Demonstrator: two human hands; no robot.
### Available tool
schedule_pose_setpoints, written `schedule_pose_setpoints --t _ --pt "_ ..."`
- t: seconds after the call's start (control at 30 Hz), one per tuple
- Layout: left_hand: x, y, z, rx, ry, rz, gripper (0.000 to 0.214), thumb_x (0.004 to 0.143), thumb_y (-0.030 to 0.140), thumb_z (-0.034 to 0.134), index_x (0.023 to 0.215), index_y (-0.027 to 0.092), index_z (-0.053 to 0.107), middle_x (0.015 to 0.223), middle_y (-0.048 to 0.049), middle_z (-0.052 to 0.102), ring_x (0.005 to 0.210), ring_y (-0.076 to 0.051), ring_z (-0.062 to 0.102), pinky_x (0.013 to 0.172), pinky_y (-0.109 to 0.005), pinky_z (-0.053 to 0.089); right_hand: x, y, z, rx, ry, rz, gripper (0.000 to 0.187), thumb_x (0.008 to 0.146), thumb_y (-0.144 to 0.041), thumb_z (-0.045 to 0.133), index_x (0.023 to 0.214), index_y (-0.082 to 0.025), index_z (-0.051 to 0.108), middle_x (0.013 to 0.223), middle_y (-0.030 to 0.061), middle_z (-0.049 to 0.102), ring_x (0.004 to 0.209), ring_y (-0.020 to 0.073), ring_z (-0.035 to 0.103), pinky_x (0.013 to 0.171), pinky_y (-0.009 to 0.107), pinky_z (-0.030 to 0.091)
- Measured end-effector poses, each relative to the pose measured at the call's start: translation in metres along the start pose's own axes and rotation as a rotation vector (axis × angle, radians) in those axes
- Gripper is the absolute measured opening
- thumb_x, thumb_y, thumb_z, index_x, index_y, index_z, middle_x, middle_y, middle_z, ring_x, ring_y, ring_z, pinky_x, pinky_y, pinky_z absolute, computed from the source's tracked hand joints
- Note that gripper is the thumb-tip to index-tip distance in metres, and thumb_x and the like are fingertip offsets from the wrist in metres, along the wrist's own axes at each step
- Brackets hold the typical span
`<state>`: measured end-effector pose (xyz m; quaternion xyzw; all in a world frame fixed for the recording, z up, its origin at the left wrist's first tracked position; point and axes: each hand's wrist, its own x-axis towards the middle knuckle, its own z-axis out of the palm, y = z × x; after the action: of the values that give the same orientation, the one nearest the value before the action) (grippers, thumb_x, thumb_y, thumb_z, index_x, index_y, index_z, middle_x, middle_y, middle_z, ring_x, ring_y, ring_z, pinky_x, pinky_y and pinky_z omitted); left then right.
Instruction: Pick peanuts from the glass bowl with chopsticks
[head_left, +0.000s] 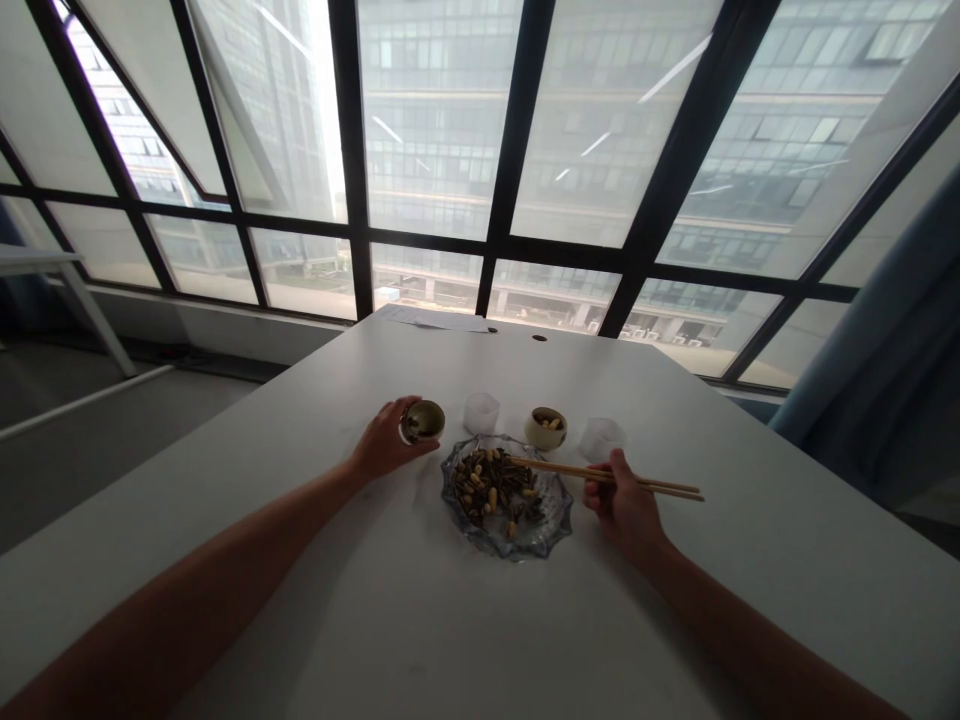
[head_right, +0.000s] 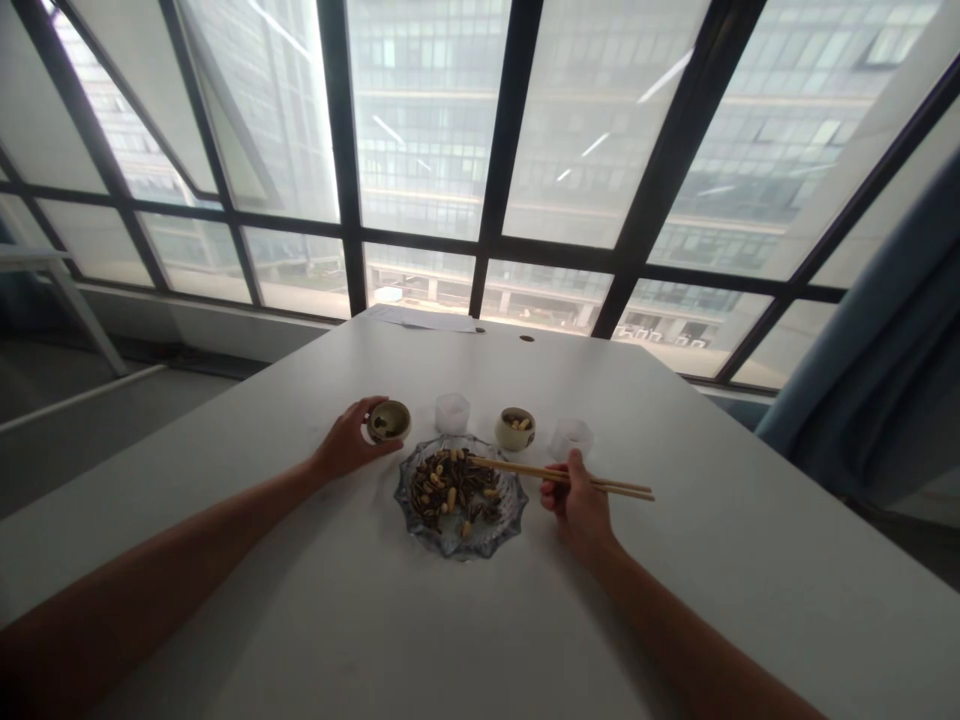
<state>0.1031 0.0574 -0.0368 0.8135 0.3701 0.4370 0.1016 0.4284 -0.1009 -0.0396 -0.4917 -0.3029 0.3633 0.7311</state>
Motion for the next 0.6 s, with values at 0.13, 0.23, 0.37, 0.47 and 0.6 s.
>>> schedule_pose_setpoints --t 0.13,0.23,0.37,0.47,0.6 --pt "-0.0007 -0.0014 0.0001 -0.008 0.042 0.076 0.067 0.067 0.041 0.08 0.125 0.022 0.052 0.123 -0.011 0.063 0.112 -0.028 0.06 0.095 -0.043 0.052 -0.0017 0.001 0.0029 0.047 0.051 0.016 0.054 0.062 -0.07 0.077 0.062 -0.017 0.063 0.046 0.001 0.057 0.038 0.0127 0.054 0.03 0.022 0.044" --pt "-0.0011 -0.0012 -0.0005 -0.003 0.052 0.091 0.067 0.068 0.039 0.08 0.126 0.023 0.052 0.124 -0.0108 0.062 0.113 -0.028 0.06 0.095 -0.043 0.053 -0.0018 0.002 0.003 0.032 0.062 0.0 0.055 0.063 -0.07 0.077 0.062 -0.016 0.063 0.046 0.0018 0.058 0.038 0.0126 0.054 0.03 0.022 0.044" --pt "-0.0014 -0.0017 -0.0003 0.01 0.036 0.099 0.068 0.067 0.04 0.081 0.126 0.022 0.052 0.122 -0.0109 0.062 0.111 -0.028 0.06 0.094 -0.043 0.053 -0.0036 0.0008 0.0037 -0.03 0.046 -0.057 0.057 0.066 -0.072 0.073 0.063 -0.016 0.063 0.045 0.0032 0.059 0.035 0.0134 0.054 0.03 0.023 0.043" --pt "-0.0016 -0.0024 0.0002 0.012 0.02 0.105 0.068 0.067 0.041 0.081 0.126 0.022 0.052 0.122 -0.0104 0.062 0.111 -0.028 0.06 0.094 -0.043 0.053 -0.0066 -0.0001 0.0061 -0.08 0.026 -0.12 0.058 0.067 -0.073 0.071 0.064 -0.015 0.064 0.044 0.0036 0.06 0.034 0.0132 0.053 0.03 0.023 0.042" --pt "-0.0018 -0.0032 0.0004 0.023 0.013 0.115 0.068 0.067 0.043 0.081 0.125 0.022 0.052 0.12 -0.0099 0.063 0.11 -0.028 0.06 0.093 -0.043 0.053 -0.0088 0.0024 0.0069 -0.097 0.011 -0.133 0.06 0.067 -0.074 0.07 0.064 -0.015 0.064 0.044 0.0037 0.061 0.034 0.0128 0.053 0.032 0.023 0.042"
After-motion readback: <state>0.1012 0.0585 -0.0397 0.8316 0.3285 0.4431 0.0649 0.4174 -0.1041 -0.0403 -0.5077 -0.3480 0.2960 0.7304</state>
